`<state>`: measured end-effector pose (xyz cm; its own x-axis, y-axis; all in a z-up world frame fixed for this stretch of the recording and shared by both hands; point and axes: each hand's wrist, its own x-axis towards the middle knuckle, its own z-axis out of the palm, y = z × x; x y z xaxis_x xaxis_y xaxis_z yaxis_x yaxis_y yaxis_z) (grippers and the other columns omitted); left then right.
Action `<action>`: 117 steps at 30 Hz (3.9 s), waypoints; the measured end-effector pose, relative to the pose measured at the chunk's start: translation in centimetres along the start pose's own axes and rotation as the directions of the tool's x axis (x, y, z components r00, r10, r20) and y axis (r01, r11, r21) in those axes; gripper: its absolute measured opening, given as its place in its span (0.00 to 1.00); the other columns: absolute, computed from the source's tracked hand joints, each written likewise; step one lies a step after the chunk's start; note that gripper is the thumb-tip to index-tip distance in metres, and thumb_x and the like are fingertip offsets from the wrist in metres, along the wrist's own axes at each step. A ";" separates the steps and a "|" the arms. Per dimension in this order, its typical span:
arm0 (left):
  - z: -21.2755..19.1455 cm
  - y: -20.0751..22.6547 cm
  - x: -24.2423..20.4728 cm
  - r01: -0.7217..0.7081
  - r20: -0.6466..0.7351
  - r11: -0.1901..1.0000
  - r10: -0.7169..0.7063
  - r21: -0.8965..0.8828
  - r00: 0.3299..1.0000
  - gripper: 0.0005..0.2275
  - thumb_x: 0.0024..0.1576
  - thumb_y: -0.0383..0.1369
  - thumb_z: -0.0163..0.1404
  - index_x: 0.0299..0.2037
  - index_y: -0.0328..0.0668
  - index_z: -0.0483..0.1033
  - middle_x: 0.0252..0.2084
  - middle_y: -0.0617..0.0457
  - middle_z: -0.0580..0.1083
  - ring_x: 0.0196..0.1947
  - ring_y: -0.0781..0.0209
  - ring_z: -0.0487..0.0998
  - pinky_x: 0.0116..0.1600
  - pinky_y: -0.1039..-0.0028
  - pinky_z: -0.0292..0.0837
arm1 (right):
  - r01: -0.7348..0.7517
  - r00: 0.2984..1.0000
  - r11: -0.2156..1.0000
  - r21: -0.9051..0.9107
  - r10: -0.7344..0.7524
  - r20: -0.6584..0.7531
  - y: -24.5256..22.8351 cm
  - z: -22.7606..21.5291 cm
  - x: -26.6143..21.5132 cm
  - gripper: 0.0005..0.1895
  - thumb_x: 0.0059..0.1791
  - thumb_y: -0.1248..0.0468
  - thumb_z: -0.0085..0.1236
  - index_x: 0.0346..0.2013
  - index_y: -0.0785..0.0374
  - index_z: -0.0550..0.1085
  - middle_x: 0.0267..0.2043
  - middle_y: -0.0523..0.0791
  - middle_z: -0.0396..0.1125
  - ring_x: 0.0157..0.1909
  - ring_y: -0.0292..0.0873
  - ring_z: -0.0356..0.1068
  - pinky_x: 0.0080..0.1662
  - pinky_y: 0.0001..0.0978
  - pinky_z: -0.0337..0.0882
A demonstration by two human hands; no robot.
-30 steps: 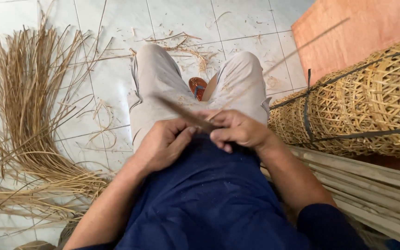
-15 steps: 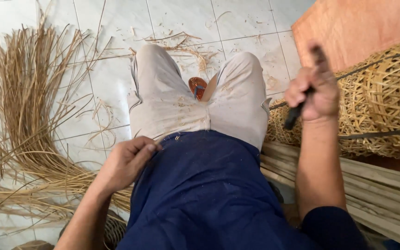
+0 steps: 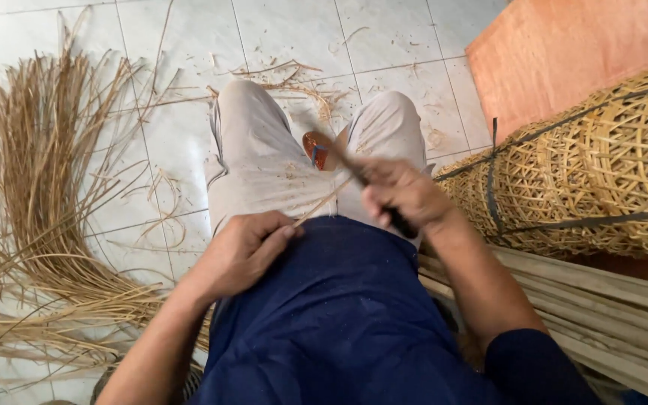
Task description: The person is using a knife to scrape the outer layer off long, thin strips of rattan to prepare them for further use.
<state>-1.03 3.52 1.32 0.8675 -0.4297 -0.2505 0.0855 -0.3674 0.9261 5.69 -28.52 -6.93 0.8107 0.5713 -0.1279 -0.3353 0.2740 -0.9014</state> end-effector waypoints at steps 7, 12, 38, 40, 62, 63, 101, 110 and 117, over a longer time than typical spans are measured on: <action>-3.7 -6.4 -4.7 0.273 -0.109 0.962 -0.271 0.003 0.956 0.12 0.63 0.33 0.48 0.41 0.39 0.87 0.21 0.44 0.76 0.28 0.56 0.74 0.38 0.61 0.77 | 0.275 0.936 0.961 -0.024 -0.274 -0.219 -11.1 -7.4 -4.4 0.15 0.57 0.55 0.51 0.59 0.45 0.75 0.23 0.42 0.61 0.21 0.40 0.63 0.25 0.34 0.68; -3.5 -5.2 -2.4 0.220 -0.252 0.975 -0.209 0.016 0.945 0.11 0.64 0.34 0.48 0.41 0.41 0.85 0.20 0.47 0.76 0.22 0.56 0.77 0.35 0.65 0.75 | 0.060 0.998 0.998 0.007 -0.060 0.026 -8.8 -0.1 -4.7 0.37 0.53 0.70 0.52 0.77 0.60 0.54 0.19 0.46 0.66 0.17 0.42 0.69 0.22 0.27 0.71; 1.5 -2.7 2.2 -0.098 -0.081 0.994 0.095 -0.045 0.992 0.09 0.63 0.37 0.51 0.36 0.46 0.84 0.21 0.49 0.76 0.23 0.60 0.77 0.31 0.69 0.74 | -0.030 0.985 0.994 -0.101 0.046 0.166 -0.4 6.0 0.4 0.29 0.50 0.75 0.58 0.66 0.70 0.68 0.20 0.51 0.70 0.17 0.38 0.70 0.19 0.24 0.72; 1.8 -2.6 2.2 -0.133 -0.073 0.987 0.127 -0.087 0.989 0.10 0.64 0.38 0.52 0.35 0.47 0.84 0.20 0.52 0.76 0.23 0.65 0.76 0.31 0.74 0.74 | -0.034 0.988 0.996 -0.087 0.047 0.148 -0.2 5.1 0.3 0.29 0.49 0.75 0.58 0.66 0.71 0.68 0.20 0.52 0.70 0.16 0.39 0.70 0.19 0.25 0.71; 0.2 -6.9 -3.1 -0.074 -0.079 0.982 0.061 -0.172 0.995 0.09 0.62 0.31 0.52 0.38 0.38 0.86 0.17 0.52 0.73 0.24 0.66 0.69 0.30 0.72 0.72 | 0.136 0.990 0.988 -0.075 -0.138 -0.018 -1.5 1.5 -1.4 0.23 0.48 0.77 0.59 0.59 0.70 0.74 0.31 0.56 0.74 0.19 0.37 0.69 0.21 0.25 0.73; 0.0 -7.3 -3.6 -0.046 -0.094 0.984 0.031 -0.170 0.995 0.09 0.62 0.30 0.51 0.38 0.38 0.86 0.17 0.53 0.72 0.25 0.66 0.70 0.30 0.73 0.71 | 0.144 0.987 0.988 -0.054 -0.147 -0.060 -1.1 0.4 -1.4 0.24 0.48 0.77 0.58 0.60 0.68 0.74 0.40 0.59 0.76 0.21 0.37 0.70 0.21 0.26 0.74; 1.7 -8.2 1.3 -0.057 -0.247 0.959 -0.013 -0.277 0.969 0.09 0.66 0.31 0.50 0.42 0.37 0.82 0.18 0.55 0.69 0.21 0.70 0.67 0.27 0.80 0.63 | 0.154 0.930 0.948 -0.279 -0.234 -0.282 5.4 2.3 -1.8 0.20 0.51 0.72 0.62 0.57 0.70 0.71 0.32 0.53 0.72 0.30 0.41 0.75 0.29 0.25 0.78; 2.1 -6.9 2.9 -0.092 -0.212 0.967 0.041 -0.237 0.976 0.09 0.67 0.32 0.48 0.43 0.39 0.82 0.18 0.55 0.68 0.21 0.69 0.67 0.27 0.79 0.64 | 0.158 0.976 0.967 -0.199 -0.184 -0.118 2.2 3.3 0.0 0.27 0.52 0.73 0.59 0.66 0.72 0.66 0.33 0.51 0.69 0.22 0.39 0.73 0.21 0.24 0.75; 2.6 -3.9 4.2 -0.124 -0.121 0.975 0.103 -0.183 0.987 0.08 0.65 0.33 0.50 0.41 0.42 0.83 0.17 0.55 0.69 0.20 0.68 0.67 0.27 0.79 0.65 | 0.090 0.991 0.987 -0.136 -0.074 0.115 1.1 5.4 1.9 0.29 0.52 0.70 0.58 0.68 0.70 0.66 0.31 0.49 0.71 0.22 0.34 0.71 0.21 0.21 0.71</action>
<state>1.01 0.98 -4.14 0.9246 -0.3622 -0.1182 0.0655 -0.1545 0.9858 4.25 -22.94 -5.93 0.7731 0.6342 -0.0122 -0.1928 0.2165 -0.9571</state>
